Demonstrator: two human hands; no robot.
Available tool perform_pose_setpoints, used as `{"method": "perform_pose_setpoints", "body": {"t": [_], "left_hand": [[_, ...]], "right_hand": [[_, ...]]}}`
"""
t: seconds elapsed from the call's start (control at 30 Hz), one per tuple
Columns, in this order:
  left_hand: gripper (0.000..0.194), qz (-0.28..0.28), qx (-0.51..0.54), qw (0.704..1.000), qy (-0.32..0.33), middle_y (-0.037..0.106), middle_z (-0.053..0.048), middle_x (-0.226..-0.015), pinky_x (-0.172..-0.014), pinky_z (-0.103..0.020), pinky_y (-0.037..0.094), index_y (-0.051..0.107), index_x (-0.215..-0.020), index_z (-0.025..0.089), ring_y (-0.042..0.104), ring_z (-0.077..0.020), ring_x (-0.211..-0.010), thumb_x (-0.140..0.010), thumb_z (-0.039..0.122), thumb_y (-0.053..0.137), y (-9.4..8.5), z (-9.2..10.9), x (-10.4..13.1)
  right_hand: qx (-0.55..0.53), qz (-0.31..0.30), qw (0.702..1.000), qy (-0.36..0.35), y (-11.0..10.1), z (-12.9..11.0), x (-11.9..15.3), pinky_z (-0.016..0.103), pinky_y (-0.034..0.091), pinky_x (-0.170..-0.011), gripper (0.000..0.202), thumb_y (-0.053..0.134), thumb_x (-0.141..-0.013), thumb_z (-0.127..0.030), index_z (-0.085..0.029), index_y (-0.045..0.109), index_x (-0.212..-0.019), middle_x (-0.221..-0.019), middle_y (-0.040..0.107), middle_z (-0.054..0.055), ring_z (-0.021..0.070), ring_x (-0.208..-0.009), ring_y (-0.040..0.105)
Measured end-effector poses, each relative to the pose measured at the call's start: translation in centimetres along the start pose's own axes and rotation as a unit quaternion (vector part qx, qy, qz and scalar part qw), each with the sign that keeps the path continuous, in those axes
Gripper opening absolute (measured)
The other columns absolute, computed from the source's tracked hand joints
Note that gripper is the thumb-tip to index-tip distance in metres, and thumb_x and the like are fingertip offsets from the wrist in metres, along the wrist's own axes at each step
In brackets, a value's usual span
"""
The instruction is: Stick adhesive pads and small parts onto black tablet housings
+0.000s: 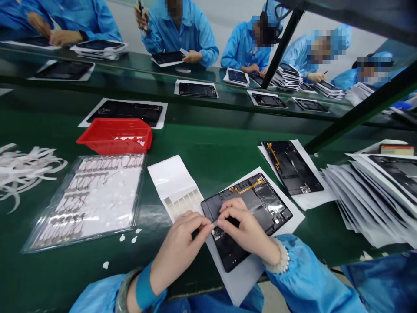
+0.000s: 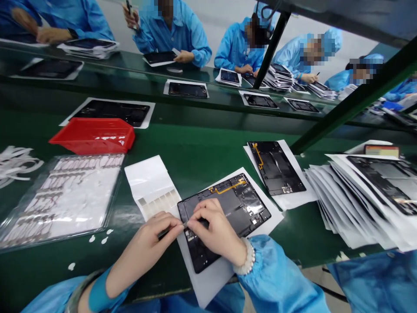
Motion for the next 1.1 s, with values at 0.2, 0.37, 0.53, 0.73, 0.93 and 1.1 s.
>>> {"method": "perform_pose_setpoints", "body": {"t": [0.2, 0.37, 0.53, 0.73, 0.93, 1.1], "left_hand": [[0.032, 0.050, -0.121, 0.990, 0.049, 0.064, -0.003, -0.091, -0.079, -0.036, 0.046, 0.050, -0.122, 0.020, 0.058, -0.0200, -0.085, -0.096, 0.034, 0.042, -0.1, -0.2, 0.8], [0.025, -0.032, -0.288, 0.939, 0.188, 0.063, -0.004, -0.114, -0.080, -0.036, 0.045, 0.060, -0.109, 0.021, 0.057, -0.0221, -0.096, -0.095, 0.020, 0.040, 0.9, 0.6, 1.4], [0.025, -0.030, -0.310, 0.930, 0.195, 0.064, -0.003, -0.114, -0.081, -0.036, 0.044, 0.060, -0.111, 0.021, 0.056, -0.0218, -0.099, -0.094, 0.017, 0.042, 1.1, 0.6, 1.4], [0.024, -0.024, -0.310, 0.930, 0.194, 0.065, -0.002, -0.113, -0.083, -0.035, 0.042, 0.059, -0.112, 0.021, 0.056, -0.0225, -0.099, -0.090, 0.017, 0.050, 1.2, 0.4, 1.6], [0.025, -0.023, -0.314, 0.929, 0.193, 0.064, -0.002, -0.115, -0.083, -0.036, 0.043, 0.058, -0.113, 0.021, 0.056, -0.0229, -0.100, -0.090, 0.016, 0.048, 1.3, 0.4, 1.7], [0.026, -0.025, -0.313, 0.930, 0.193, 0.064, -0.003, -0.114, -0.083, -0.036, 0.045, 0.058, -0.114, 0.021, 0.056, -0.0225, -0.101, -0.093, 0.017, 0.042, 1.3, 0.3, 1.7]], "right_hand": [[0.045, 0.036, 0.996, 0.063, -0.6, 1.2, 0.1, 0.037, 0.038, -0.087, 0.015, 0.058, -0.085, -0.022, -0.021, 0.063, -0.071, -0.088, 0.057, 0.004, 0.0207, -0.095, 0.048], [0.118, 0.037, 0.988, 0.092, 0.1, 1.8, 0.8, 0.040, 0.036, -0.085, 0.017, 0.058, -0.084, -0.022, -0.021, 0.063, -0.067, -0.084, 0.058, 0.004, 0.0219, -0.093, 0.046], [0.142, 0.056, 0.983, 0.100, 0.8, 1.3, 1.1, 0.041, 0.036, -0.083, 0.020, 0.058, -0.084, -0.022, -0.022, 0.062, -0.065, -0.084, 0.058, 0.004, 0.0224, -0.092, 0.045], [0.150, 0.061, 0.981, 0.105, 0.8, 1.2, 1.0, 0.041, 0.035, -0.083, 0.021, 0.057, -0.085, -0.022, -0.022, 0.061, -0.064, -0.082, 0.058, 0.004, 0.0223, -0.092, 0.044], [0.156, 0.057, 0.980, 0.111, 0.9, 1.2, 1.1, 0.040, 0.034, -0.083, 0.020, 0.058, -0.084, -0.022, -0.021, 0.061, -0.065, -0.082, 0.058, 0.003, 0.0219, -0.092, 0.045], [0.159, 0.059, 0.980, 0.107, 1.0, 1.2, 1.1, 0.040, 0.034, -0.083, 0.021, 0.058, -0.084, -0.021, -0.022, 0.061, -0.064, -0.082, 0.058, 0.003, 0.0221, -0.092, 0.045]]}}
Point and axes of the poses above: each hand's wrist, its own x-axis away from the middle knuckle, its own y-axis out of the palm, z = x × y, the point moved 4 cm from there along -x, towards the middle knuckle
